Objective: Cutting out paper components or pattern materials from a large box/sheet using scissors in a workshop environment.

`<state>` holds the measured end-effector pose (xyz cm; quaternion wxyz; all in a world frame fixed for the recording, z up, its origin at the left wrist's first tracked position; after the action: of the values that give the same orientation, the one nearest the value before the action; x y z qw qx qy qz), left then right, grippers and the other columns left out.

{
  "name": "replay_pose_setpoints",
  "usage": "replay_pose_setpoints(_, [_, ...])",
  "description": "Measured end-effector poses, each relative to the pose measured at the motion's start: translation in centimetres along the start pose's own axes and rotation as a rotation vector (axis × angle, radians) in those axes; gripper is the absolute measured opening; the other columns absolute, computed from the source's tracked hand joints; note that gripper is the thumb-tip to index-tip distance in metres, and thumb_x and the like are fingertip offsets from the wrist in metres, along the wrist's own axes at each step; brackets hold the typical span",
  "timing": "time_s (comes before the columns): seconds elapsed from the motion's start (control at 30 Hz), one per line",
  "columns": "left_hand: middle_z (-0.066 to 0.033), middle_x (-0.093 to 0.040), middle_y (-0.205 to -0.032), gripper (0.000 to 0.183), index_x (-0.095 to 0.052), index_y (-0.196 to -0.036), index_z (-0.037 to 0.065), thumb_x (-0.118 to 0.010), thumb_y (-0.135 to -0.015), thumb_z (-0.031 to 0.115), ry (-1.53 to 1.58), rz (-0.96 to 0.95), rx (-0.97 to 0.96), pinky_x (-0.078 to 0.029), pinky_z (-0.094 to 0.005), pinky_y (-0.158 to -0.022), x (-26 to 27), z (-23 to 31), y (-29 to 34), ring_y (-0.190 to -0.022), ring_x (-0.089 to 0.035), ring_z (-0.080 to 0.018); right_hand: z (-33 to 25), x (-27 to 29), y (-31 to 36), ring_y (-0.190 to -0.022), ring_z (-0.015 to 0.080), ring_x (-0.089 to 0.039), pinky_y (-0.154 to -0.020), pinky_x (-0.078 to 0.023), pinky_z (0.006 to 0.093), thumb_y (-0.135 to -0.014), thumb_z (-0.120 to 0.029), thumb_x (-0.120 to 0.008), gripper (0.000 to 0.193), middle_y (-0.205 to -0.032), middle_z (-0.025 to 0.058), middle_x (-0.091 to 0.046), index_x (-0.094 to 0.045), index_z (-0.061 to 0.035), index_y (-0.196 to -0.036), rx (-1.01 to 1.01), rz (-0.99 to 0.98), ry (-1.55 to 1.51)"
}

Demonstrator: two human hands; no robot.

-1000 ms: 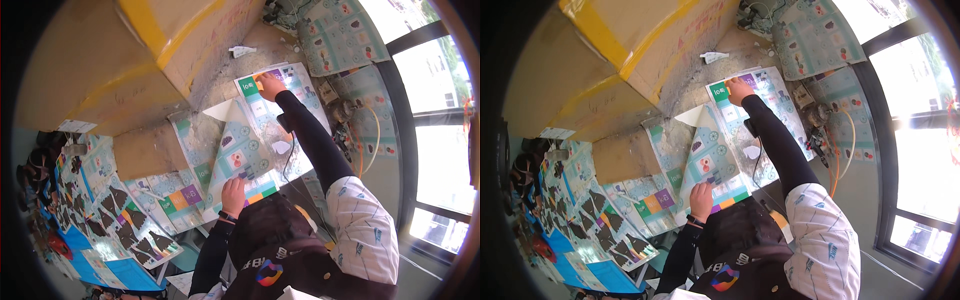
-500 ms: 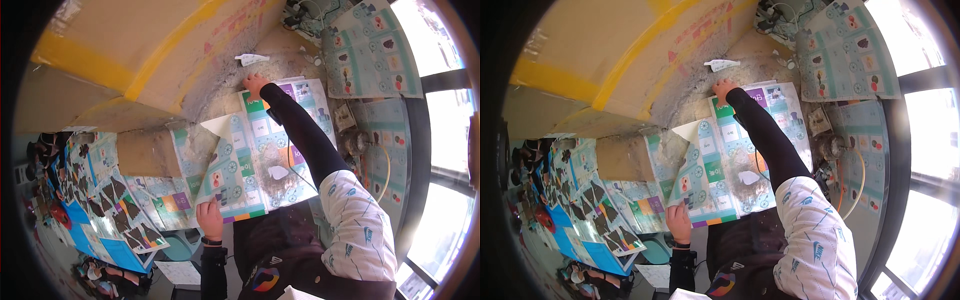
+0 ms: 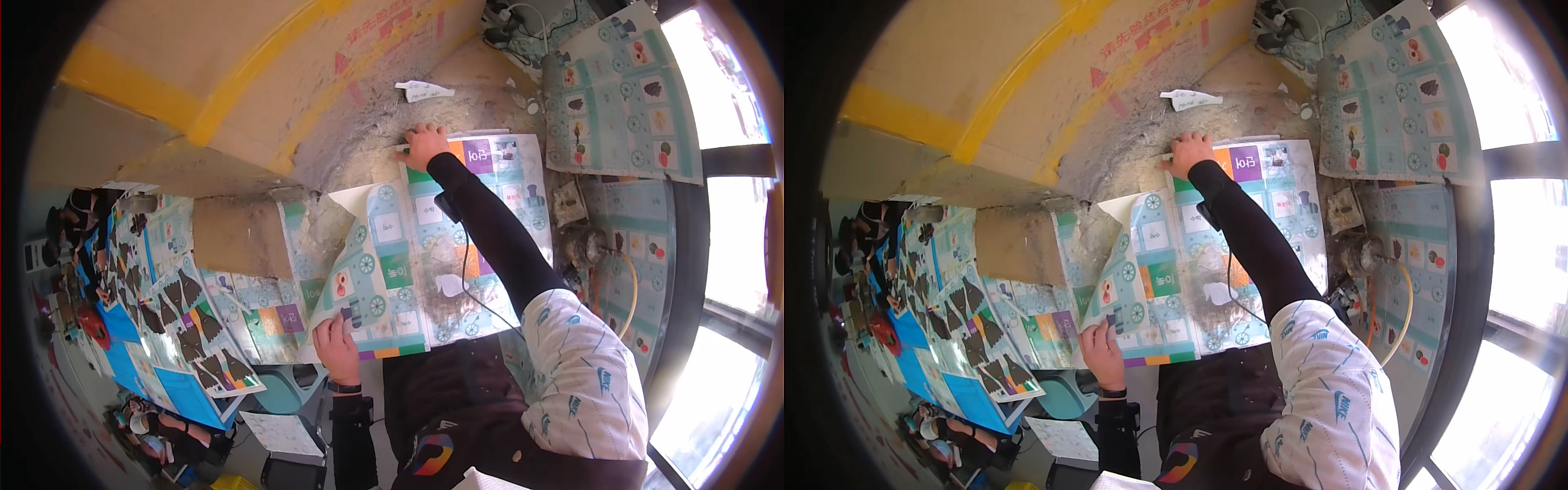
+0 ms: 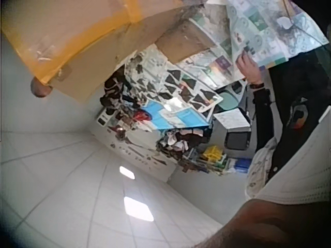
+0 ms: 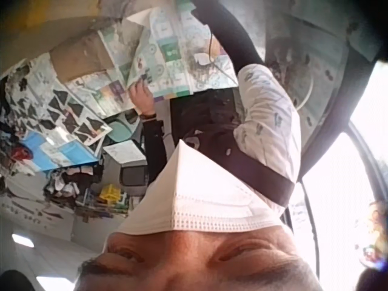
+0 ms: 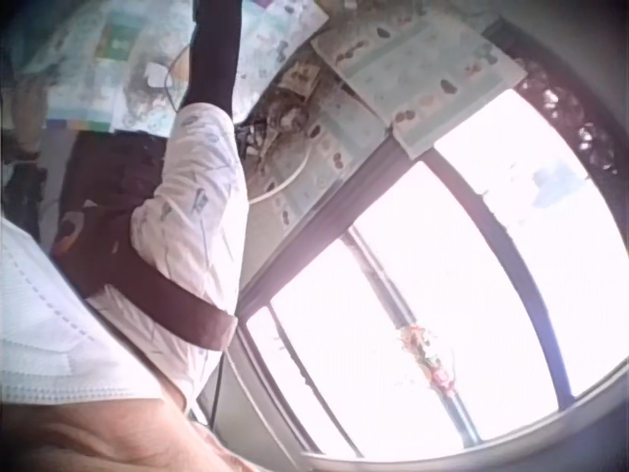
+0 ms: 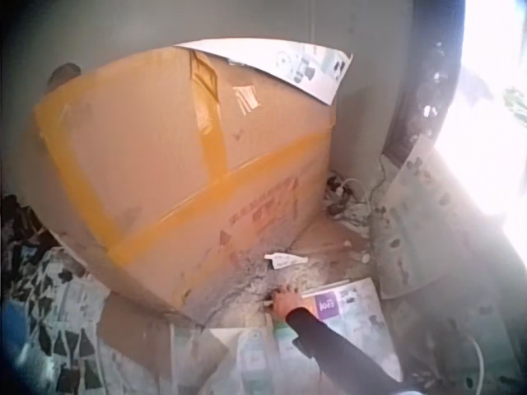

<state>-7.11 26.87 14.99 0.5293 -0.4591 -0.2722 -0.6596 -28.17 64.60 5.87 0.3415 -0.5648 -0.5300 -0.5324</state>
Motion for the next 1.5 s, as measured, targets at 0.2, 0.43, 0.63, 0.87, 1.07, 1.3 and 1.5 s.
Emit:
replay_pose_setpoints(0.2, [-0.0123,-0.055,-0.098,0.031,-0.065,-0.105,0.001,-0.057,-0.075,0.0,-0.035,-0.02,0.003,-0.044,-0.0433,-0.084,-1.1,0.4,1.8,-0.095,-0.053,-0.0333,-0.1,0.3,2.2,-0.104,0.0327,-0.05,-0.092,-0.039,0.045,-0.075,-0.046,-0.069,0.042,-0.103,0.0102,-0.057,-0.067,-0.0116,-0.1,0.087,0.341,-0.141])
replay_pose_setpoints(0.43, [-0.0132,-0.056,-0.1,0.036,-0.066,-0.105,0.002,-0.055,-0.071,-0.004,-0.025,-0.032,0.061,-0.044,-0.0433,-0.087,-2.3,-0.5,2.6,-0.098,-0.053,-0.0337,0.1,0.5,4.0,-0.096,0.0307,-0.049,-0.084,-0.04,0.0425,-0.067,-0.034,-0.076,0.032,-0.089,0.0056,-0.058,-0.064,-0.0108,-0.085,0.115,0.611,-0.313])
replay_pose_setpoints(0.63, [-0.0145,-0.057,-0.1,0.021,-0.065,-0.105,0.001,-0.059,-0.085,0.006,-0.009,0.091,0.138,-0.043,-0.0408,-0.09,-0.1,-0.1,0.9,-0.101,-0.053,-0.0333,0.1,0.2,2.6,-0.096,0.0304,-0.05,-0.083,-0.042,0.0419,-0.066,-0.038,-0.075,0.036,-0.089,0.0077,-0.057,-0.064,-0.0113,-0.088,0.187,0.547,-0.34])
replay_pose_setpoints(0.87, [-0.0203,-0.054,-0.11,0.026,-0.059,-0.115,-0.003,-0.054,-0.092,0.009,-0.057,0.127,0.186,-0.041,-0.0433,-0.092,2.6,-2.6,-3.5,-0.104,-0.052,-0.0352,1.7,1.6,3.6,-0.104,0.0307,-0.049,-0.087,-0.042,0.0428,-0.077,-0.043,-0.069,0.042,-0.098,0.0118,-0.057,-0.062,-0.007,-0.097,0.178,0.368,-0.251])
replay_pose_setpoints(1.07, [-0.0255,-0.047,-0.13,0.051,-0.042,-0.131,-0.008,-0.063,-0.089,0.012,-0.106,0.182,0.426,-0.036,-0.0432,-0.105,3.3,-13.7,3.0,-0.12,-0.047,-0.0379,3.1,5.1,11.6,-0.098,0.0413,-0.051,-0.086,-0.043,0.0455,-0.072,-0.026,-0.071,0.047,-0.103,0.0227,-0.053,-0.051,0.0015,-0.105,-0.072,0.742,-0.6])
replay_pose_setpoints(1.3, [-0.0264,-0.053,-0.119,0.062,-0.046,-0.125,-0.011,-0.072,-0.082,0.025,0.023,-0.052,0.636,-0.043,-0.0422,-0.094,-2.8,-21.9,14.2,-0.11,-0.054,-0.036,11.2,-6.7,40.0,-0.084,0.0269,-0.058,-0.076,-0.048,0.0369,-0.074,-0.013,-0.069,0.033,-0.097,0.0162,-0.056,-0.055,0.0037,-0.098,-0.592,0.229,-0.658])
replay_pose_setpoints(1.5, [-0.0265,-0.058,-0.111,0.054,-0.052,-0.117,-0.011,-0.071,-0.079,0.023,-0.082,-0.064,0.605,-0.044,-0.0433,-0.093,-2.8,-24.0,13.5,-0.105,-0.056,-0.0377,2.9,-14.4,53.0,-0.113,0.0344,-0.05,-0.094,-0.048,0.0509,-0.085,-0.015,-0.057,0.035,-0.121,0.0206,-0.048,-0.048,0.004,-0.113,-1.389,-0.177,-1.816])
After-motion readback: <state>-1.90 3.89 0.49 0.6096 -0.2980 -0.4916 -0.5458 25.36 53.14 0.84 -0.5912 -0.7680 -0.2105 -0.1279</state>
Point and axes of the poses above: each hand's wrist, its own y-axis away from the middle knuckle, its own x-axis out of the back of the hand, z = x × y, the point moved 5 cm from there along -y, towards the middle knuckle
